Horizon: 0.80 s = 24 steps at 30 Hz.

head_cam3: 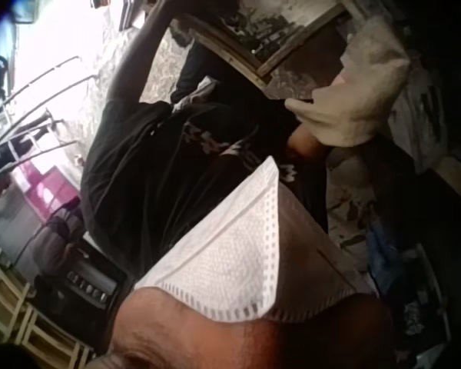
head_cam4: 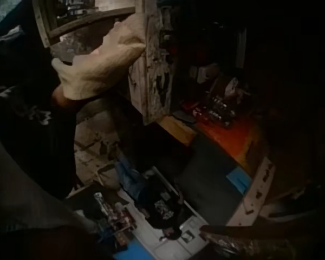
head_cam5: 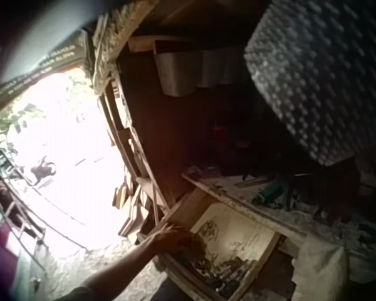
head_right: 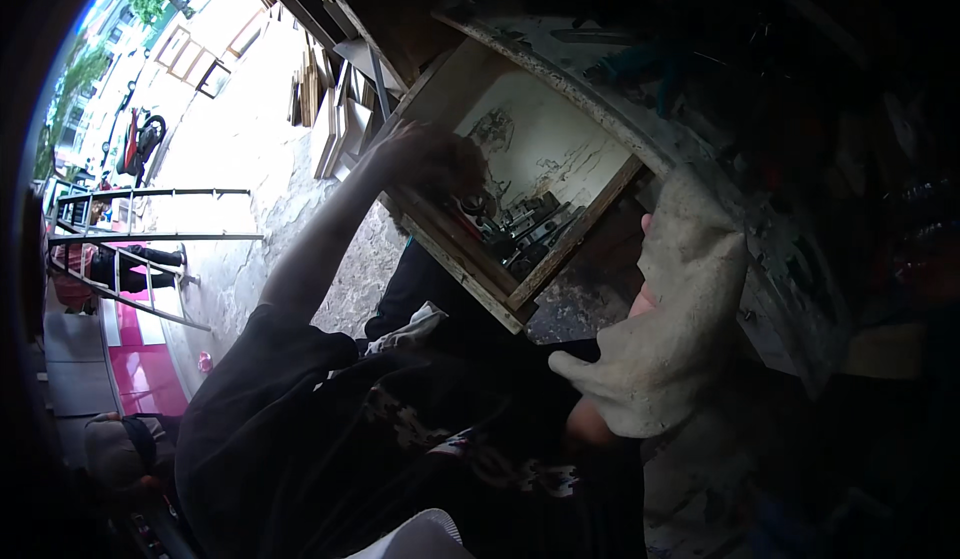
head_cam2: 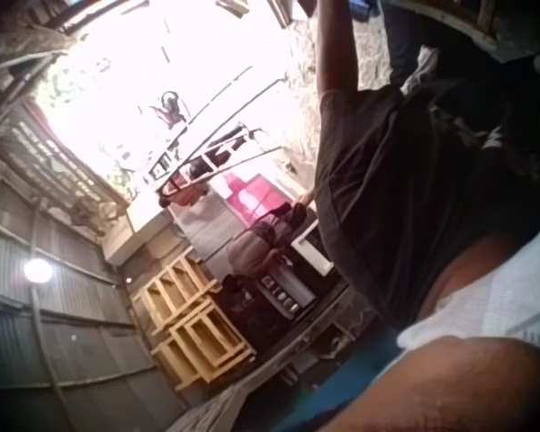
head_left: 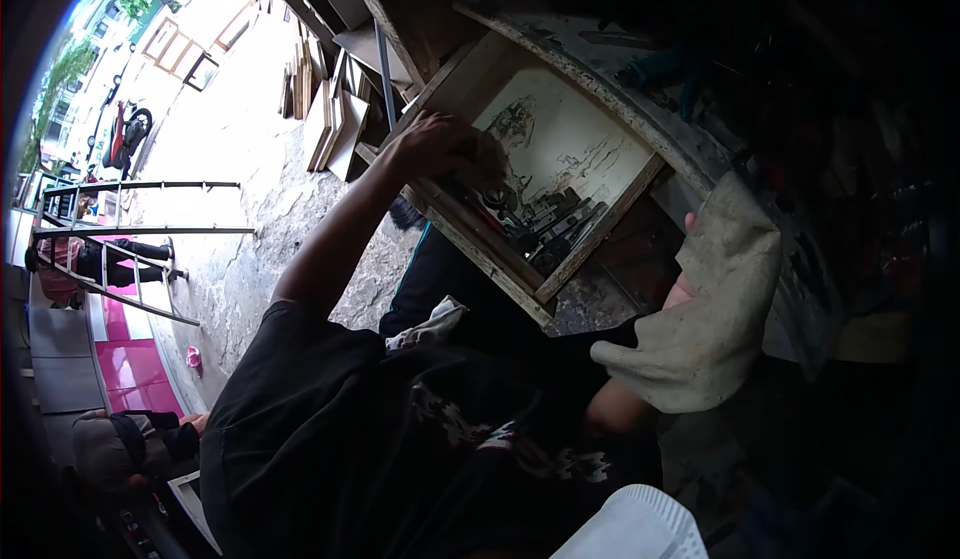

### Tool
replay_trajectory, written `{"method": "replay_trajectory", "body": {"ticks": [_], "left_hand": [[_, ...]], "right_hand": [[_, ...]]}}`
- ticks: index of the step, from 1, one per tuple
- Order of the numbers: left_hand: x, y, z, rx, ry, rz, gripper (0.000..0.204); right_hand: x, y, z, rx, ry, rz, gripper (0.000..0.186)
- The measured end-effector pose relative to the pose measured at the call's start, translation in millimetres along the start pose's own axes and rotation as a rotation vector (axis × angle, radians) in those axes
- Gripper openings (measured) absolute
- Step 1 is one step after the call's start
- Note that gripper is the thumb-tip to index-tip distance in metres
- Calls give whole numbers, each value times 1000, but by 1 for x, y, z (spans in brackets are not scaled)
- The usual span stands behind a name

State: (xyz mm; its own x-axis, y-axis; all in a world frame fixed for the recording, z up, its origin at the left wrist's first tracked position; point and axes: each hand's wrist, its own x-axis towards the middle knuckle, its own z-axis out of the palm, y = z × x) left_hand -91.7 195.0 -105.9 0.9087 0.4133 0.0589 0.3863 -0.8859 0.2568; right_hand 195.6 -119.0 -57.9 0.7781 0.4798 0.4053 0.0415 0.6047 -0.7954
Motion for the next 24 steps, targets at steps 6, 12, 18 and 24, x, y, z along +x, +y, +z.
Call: {"method": "replay_trajectory", "body": {"ticks": [6,12,18,24], "left_hand": [[0,-3,11,94,130,-17,34],[6,-18,27,12,163,-157,31],[13,-23,39,50,154,-138,22],[13,-8,23,-156,51,-289,27]], "right_hand": [[4,2,6,5,-6,-11,69],[8,4,8,0,-16,-14,68],[13,7,10,0,-37,-18,67],[13,7,10,-21,-34,-27,66]]}}
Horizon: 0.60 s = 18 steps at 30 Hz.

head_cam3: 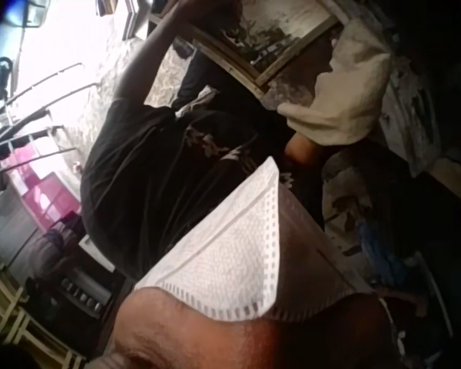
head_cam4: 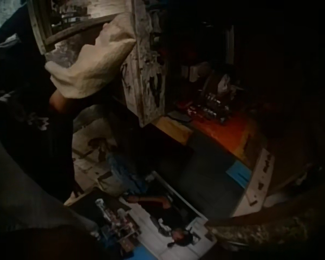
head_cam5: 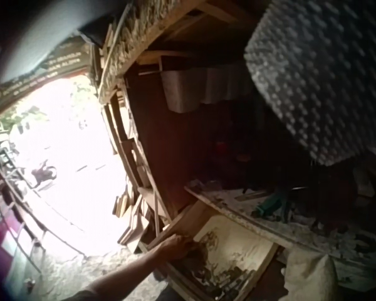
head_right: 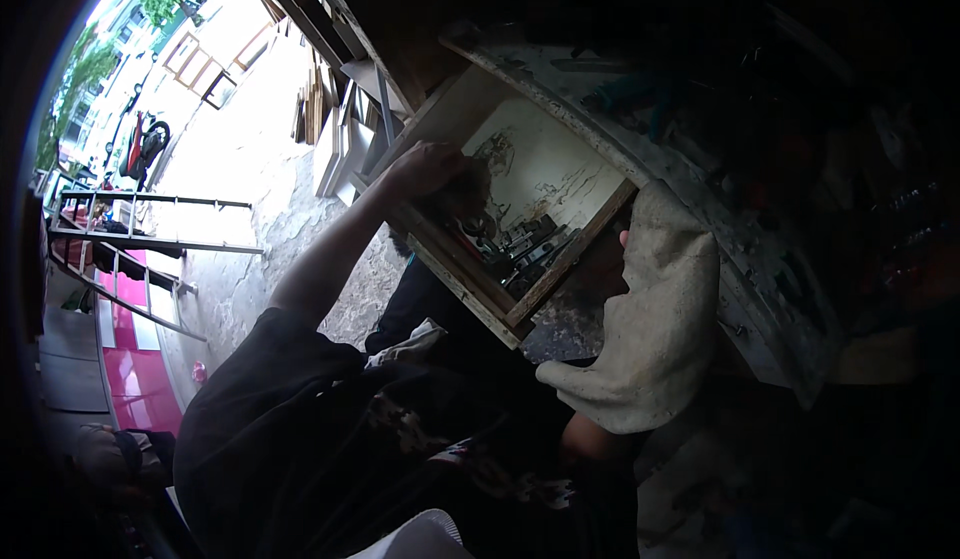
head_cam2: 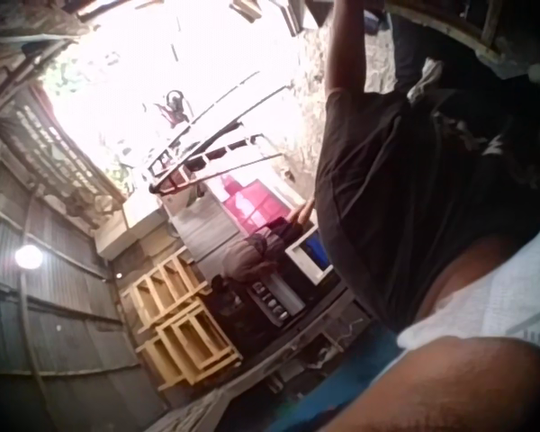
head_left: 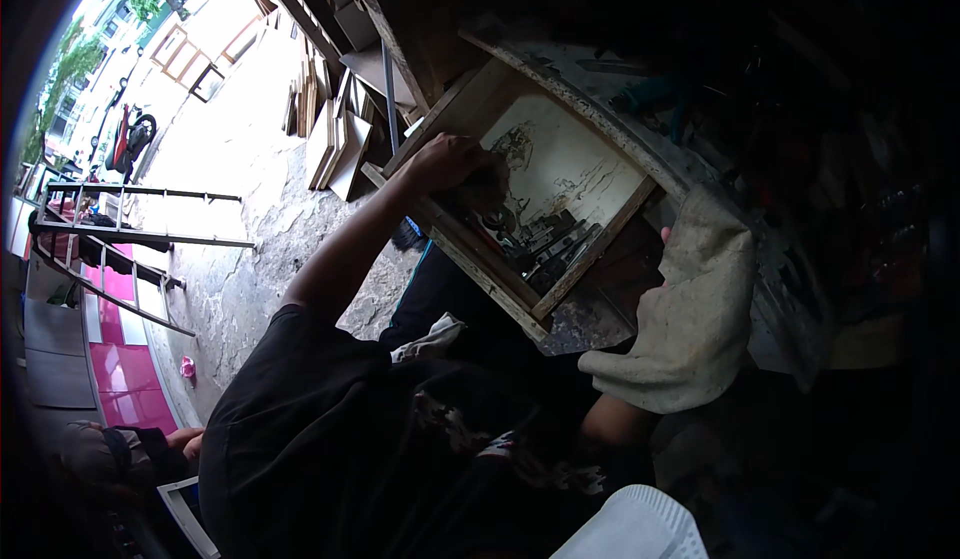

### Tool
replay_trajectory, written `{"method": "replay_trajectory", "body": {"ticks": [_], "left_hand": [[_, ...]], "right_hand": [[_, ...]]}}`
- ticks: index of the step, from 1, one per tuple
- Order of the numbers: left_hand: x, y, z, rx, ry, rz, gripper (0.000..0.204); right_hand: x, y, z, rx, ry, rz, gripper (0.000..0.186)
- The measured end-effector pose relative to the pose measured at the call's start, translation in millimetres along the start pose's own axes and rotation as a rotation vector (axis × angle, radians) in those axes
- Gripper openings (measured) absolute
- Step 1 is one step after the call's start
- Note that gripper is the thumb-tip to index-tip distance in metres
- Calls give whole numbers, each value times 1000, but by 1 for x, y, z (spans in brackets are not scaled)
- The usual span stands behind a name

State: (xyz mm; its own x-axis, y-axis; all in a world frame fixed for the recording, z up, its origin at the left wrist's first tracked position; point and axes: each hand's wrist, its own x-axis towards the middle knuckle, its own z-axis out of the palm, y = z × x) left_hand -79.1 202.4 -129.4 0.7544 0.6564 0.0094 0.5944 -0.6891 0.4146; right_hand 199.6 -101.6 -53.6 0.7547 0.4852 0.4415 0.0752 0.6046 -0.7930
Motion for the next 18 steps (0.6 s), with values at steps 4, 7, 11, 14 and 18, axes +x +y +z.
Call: {"method": "replay_trajectory", "body": {"ticks": [4,7,11,14,18], "left_hand": [[-12,9,-14,43,-75,180,34],[-15,18,-18,44,-8,231,34],[-20,45,-31,-493,84,-13,42],[-34,85,-41,-1215,227,47,47],[-44,148,-35,-2000,76,182,48]], "right_hand": [[0,1,2,-19,1,-2,65],[-2,1,5,-41,-1,-1,65],[-12,-2,9,-106,-32,4,64],[-24,-4,13,-181,-79,7,63],[-42,-6,21,-256,-156,0,63]]}}
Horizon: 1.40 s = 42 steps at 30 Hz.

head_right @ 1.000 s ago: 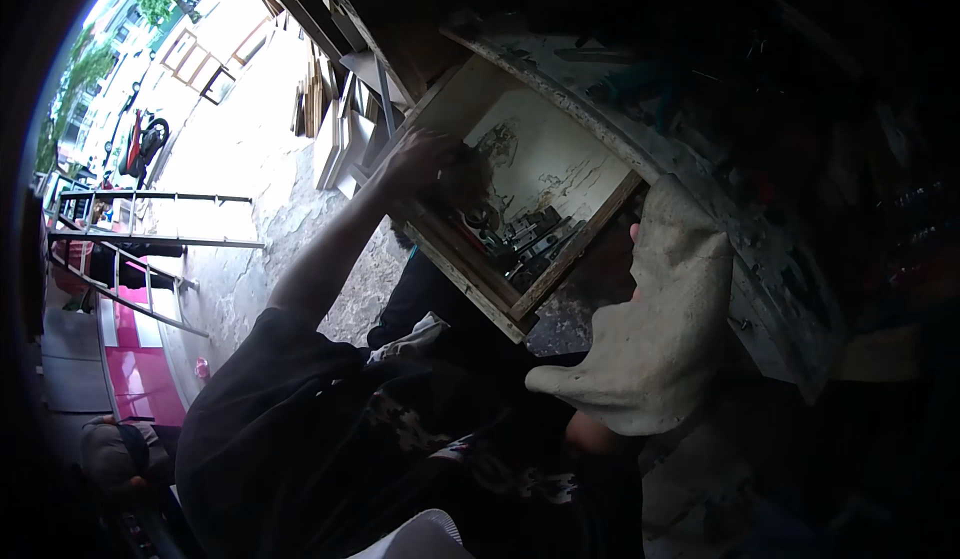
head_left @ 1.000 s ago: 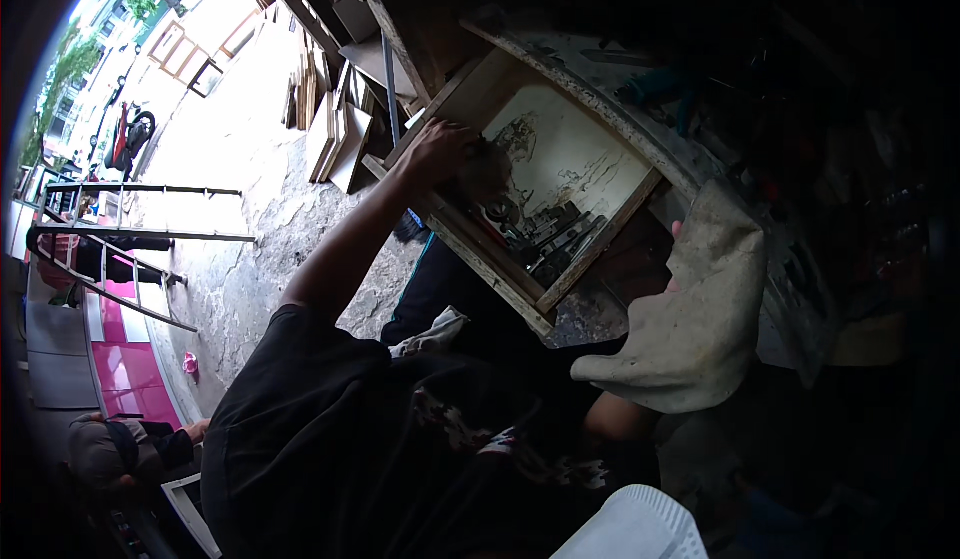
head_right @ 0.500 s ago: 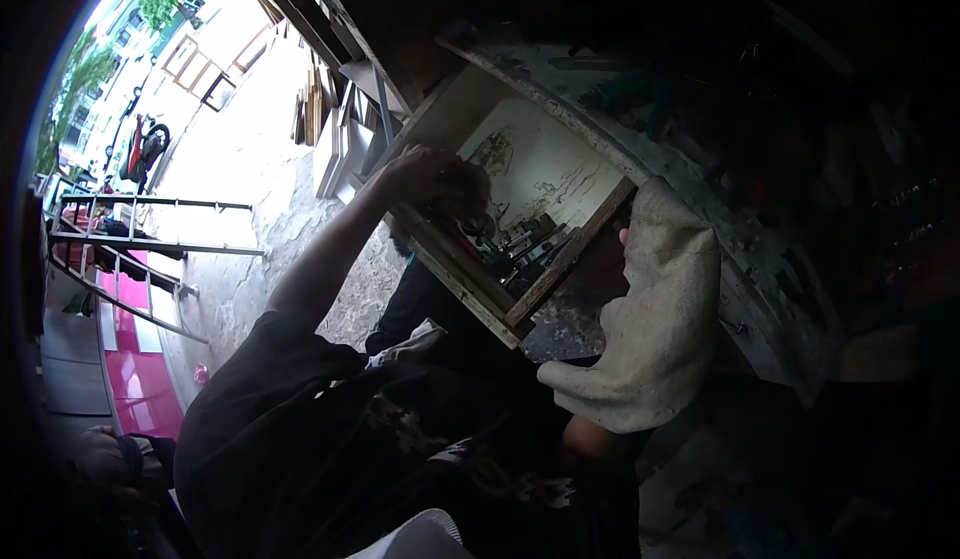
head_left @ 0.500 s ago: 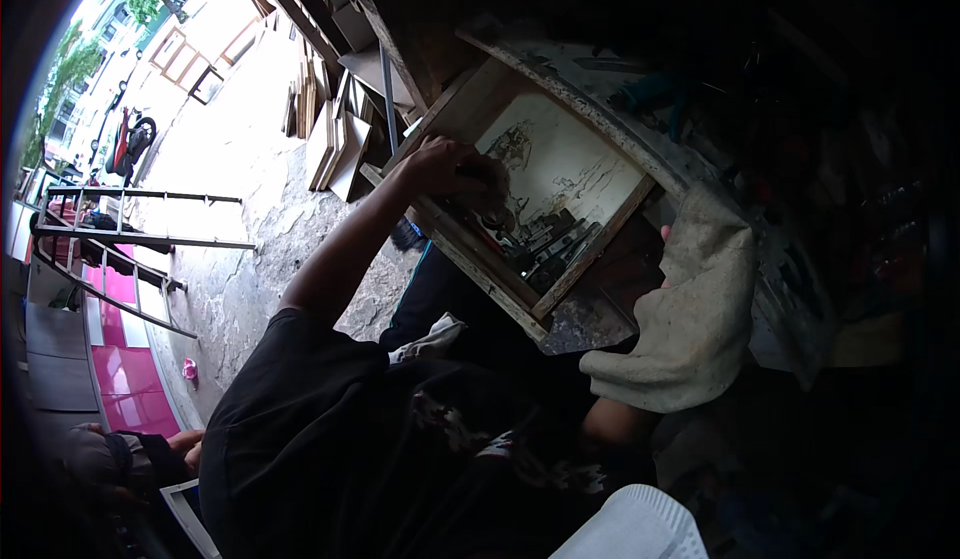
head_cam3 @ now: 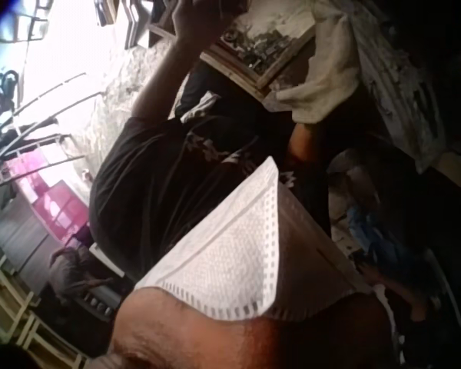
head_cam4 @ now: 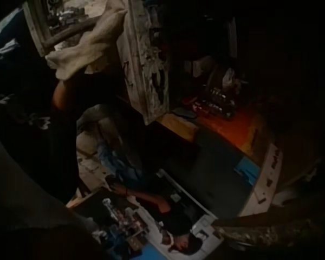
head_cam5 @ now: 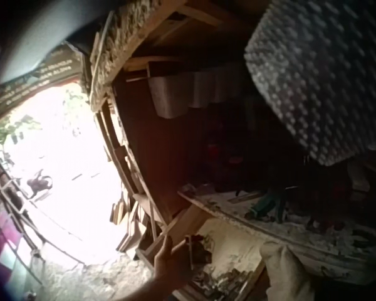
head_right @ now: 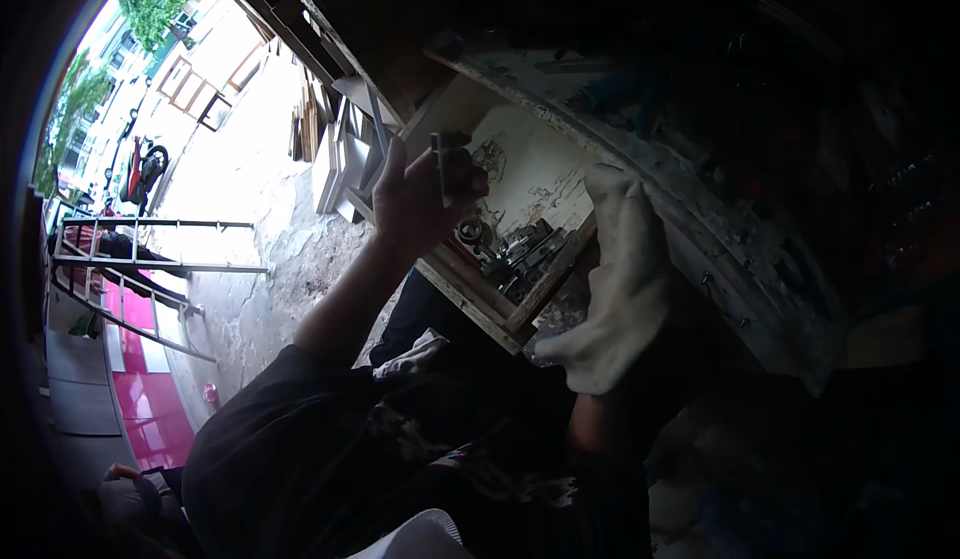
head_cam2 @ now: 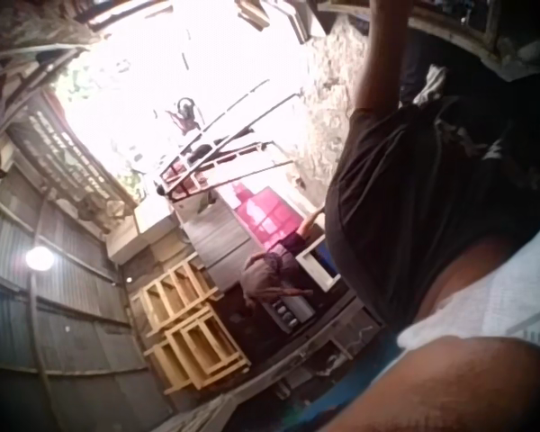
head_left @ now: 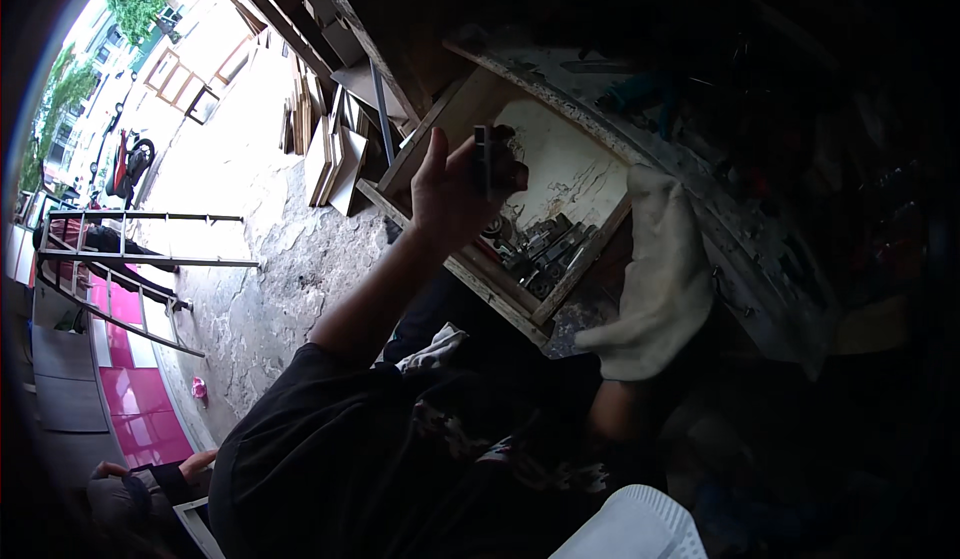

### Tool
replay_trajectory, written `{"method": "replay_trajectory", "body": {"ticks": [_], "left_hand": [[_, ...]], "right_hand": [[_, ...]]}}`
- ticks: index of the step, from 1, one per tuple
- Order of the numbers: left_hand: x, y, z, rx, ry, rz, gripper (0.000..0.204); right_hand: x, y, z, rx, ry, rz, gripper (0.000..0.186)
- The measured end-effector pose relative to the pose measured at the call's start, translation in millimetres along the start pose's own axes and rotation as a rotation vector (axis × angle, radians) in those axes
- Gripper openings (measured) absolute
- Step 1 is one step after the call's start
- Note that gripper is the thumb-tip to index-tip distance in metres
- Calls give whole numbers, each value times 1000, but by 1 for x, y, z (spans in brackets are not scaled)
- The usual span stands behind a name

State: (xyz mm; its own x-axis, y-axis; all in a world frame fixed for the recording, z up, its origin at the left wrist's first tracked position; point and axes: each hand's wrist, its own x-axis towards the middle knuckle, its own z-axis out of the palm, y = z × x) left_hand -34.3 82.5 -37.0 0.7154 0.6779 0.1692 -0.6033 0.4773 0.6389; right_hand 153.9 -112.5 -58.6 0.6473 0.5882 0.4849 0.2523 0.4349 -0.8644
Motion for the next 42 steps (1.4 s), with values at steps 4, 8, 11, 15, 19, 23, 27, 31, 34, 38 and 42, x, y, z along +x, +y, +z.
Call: {"method": "replay_trajectory", "body": {"ticks": [4,8,11,15,19,23,27,31,34,38,42], "left_hand": [[5,-30,31,-236,-247,60,53],[2,-49,51,-12,-9,48,51],[-4,-56,60,553,-140,135,56],[-14,-66,67,558,-183,121,52],[-16,-68,65,411,-186,168,53],[-13,-64,68,394,-186,199,45],[-20,-59,79,162,-9,82,27],[-28,-60,84,287,357,-151,28],[-25,-66,80,451,276,-77,35],[-20,-73,73,648,175,5,42],[-17,-70,73,711,183,21,41]], "right_hand": [[-14,-5,13,-61,-131,-22,62],[-17,-6,28,-73,-246,-58,61],[-16,-4,37,-71,-327,-77,61],[-14,-1,45,-69,-388,-94,60],[-13,0,48,-72,-442,-103,59],[-11,0,48,-85,-475,-121,58],[-13,9,46,-168,-504,-189,58],[-20,27,32,-458,-551,-456,56],[-24,42,11,-669,-605,-612,54],[-26,69,-8,-571,-654,-414,53],[-36,105,6,-276,-391,112,53]]}}
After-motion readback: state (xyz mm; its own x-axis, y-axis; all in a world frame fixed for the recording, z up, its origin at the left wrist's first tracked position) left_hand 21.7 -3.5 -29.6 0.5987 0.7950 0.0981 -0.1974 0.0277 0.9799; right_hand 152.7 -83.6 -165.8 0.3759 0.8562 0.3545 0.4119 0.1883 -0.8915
